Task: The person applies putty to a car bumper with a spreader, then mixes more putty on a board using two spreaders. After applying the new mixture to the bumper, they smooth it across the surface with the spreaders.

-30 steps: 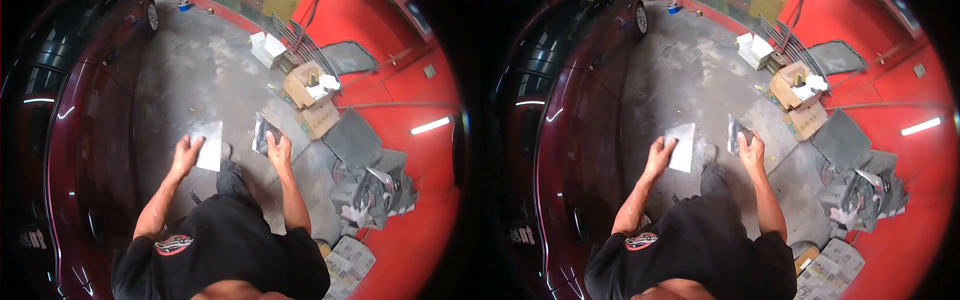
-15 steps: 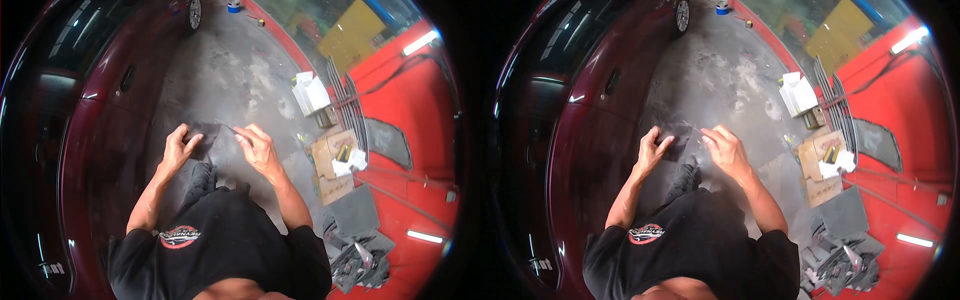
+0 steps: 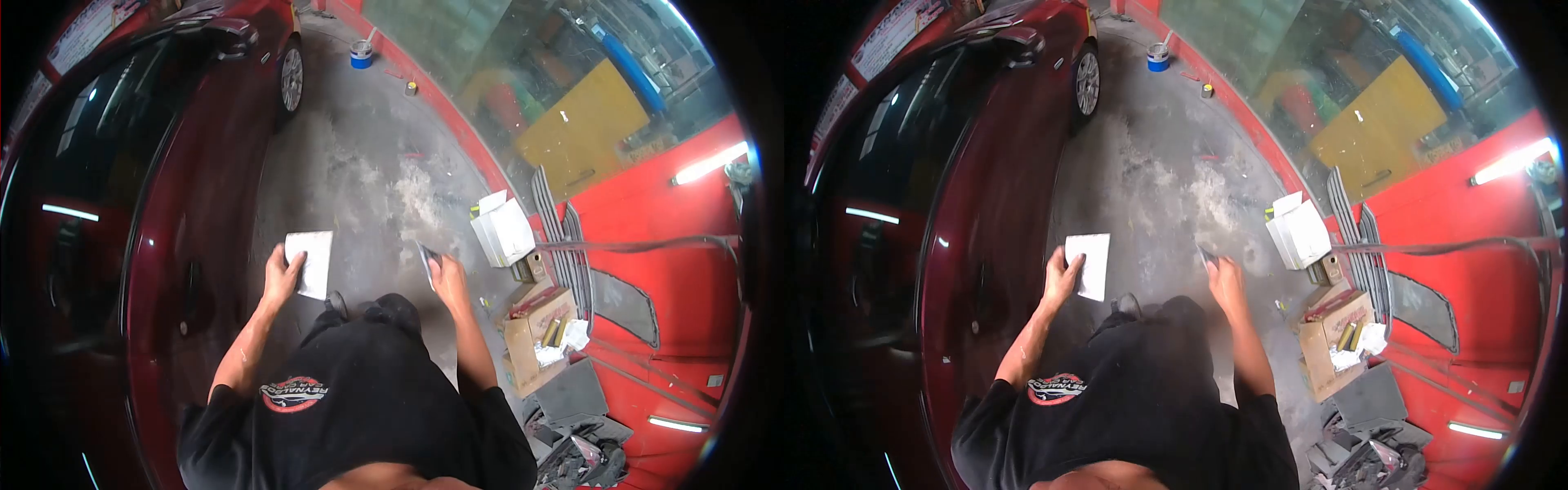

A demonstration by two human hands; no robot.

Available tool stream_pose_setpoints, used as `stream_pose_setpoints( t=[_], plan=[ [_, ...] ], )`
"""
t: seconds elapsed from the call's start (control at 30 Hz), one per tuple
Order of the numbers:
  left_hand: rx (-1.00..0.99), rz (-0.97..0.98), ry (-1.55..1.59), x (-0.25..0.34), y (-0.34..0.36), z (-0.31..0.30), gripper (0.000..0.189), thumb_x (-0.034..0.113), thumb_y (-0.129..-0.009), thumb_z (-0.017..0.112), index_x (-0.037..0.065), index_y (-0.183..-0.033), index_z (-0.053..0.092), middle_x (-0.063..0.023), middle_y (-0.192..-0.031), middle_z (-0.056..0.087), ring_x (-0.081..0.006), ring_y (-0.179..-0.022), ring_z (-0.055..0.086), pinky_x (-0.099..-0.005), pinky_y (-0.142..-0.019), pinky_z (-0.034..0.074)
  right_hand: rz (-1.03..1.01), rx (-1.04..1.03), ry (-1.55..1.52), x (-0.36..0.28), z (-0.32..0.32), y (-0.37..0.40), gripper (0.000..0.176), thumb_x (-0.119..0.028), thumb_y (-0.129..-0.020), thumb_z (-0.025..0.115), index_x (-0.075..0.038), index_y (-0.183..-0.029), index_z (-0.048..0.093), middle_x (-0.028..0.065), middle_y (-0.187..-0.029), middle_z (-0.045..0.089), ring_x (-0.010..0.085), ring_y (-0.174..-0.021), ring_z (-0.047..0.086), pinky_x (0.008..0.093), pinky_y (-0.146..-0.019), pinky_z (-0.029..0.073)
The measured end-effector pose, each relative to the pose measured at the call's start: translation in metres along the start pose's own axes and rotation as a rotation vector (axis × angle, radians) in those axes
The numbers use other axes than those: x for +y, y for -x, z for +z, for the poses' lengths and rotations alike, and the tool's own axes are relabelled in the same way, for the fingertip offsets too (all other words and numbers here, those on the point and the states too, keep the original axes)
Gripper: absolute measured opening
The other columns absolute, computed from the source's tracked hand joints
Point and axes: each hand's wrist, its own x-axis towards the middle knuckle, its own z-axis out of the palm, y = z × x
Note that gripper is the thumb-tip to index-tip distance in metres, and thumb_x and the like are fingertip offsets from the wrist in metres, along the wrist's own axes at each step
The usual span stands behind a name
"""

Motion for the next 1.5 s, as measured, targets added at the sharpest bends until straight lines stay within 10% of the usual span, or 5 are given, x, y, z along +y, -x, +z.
stream_pose_setpoints(
  t=[0.13,0.77,0.87,1.17,1.5],
  plan=[
    [-0.175,-0.73,0.834,-0.051,-0.053,0.043,0.032,0.015,-0.096,0.065,-0.005,-0.121,0.06,-0.0085,-0.11,0.069,-0.0172,-0.103,0.063,-0.0333,-0.094,0.049,0.254,0.117,-0.089,0.03,0.021,-0.037,0.028,-0.021,-0.094,0.059,0.006,-0.093,0.065,0.0263,-0.081,0.062,0.0456,-0.081,0.063,0.048,-0.072,0.048],
    [-0.038,0.873,-0.415,0.23,-0.469,0.132,0.033,-0.006,-0.06,0.072,0.007,-0.089,0.062,-0.0048,-0.099,0.066,-0.0251,-0.085,0.06,-0.0369,-0.074,0.047,-0.564,-0.223,-0.277,-0.03,-0.041,-0.529,0.032,-0.009,-0.088,0.062,-0.007,-0.119,0.067,0.017,-0.093,0.059,0.0326,-0.08,0.066,0.0418,-0.078,0.051],
    [-0.138,0.938,-0.506,0.23,-0.522,0.116,0.029,-0.001,-0.062,0.072,0.007,-0.089,0.062,-0.0042,-0.101,0.065,-0.0255,-0.089,0.059,-0.0377,-0.074,0.046,-0.425,-0.234,0.355,-0.006,-0.023,-0.603,0.038,-0.003,-0.083,0.065,-0.009,-0.12,0.068,0.0141,-0.092,0.057,0.0302,-0.082,0.065,0.0424,-0.083,0.049],
    [-0.302,0.645,-0.553,0.228,-0.698,0.138,0.011,0.012,-0.077,0.065,0.005,-0.084,0.068,-0.023,-0.162,0.015,-0.0443,-0.15,0.014,-0.0654,-0.119,0.011,-0.471,-0.157,-0.264,-0.09,0.01,-0.749,0.033,-0.005,-0.086,0.067,-0.005,-0.118,0.066,0.0134,-0.094,0.058,0.033,-0.074,0.064,0.0421,-0.064,0.051],
    [-0.178,0.675,-0.666,0.244,-0.825,0.124,0.016,0.014,-0.079,0.066,0.007,-0.091,0.074,-0.0218,-0.162,0.017,-0.0445,-0.149,0.014,-0.0703,-0.116,0.009,-0.555,-0.355,0.158,-0.133,0.033,-0.867,0.029,-0.009,-0.086,0.058,-0.002,-0.114,0.063,0.0152,-0.099,0.057,0.032,-0.086,0.065,0.0443,-0.068,0.055]
  ],
)
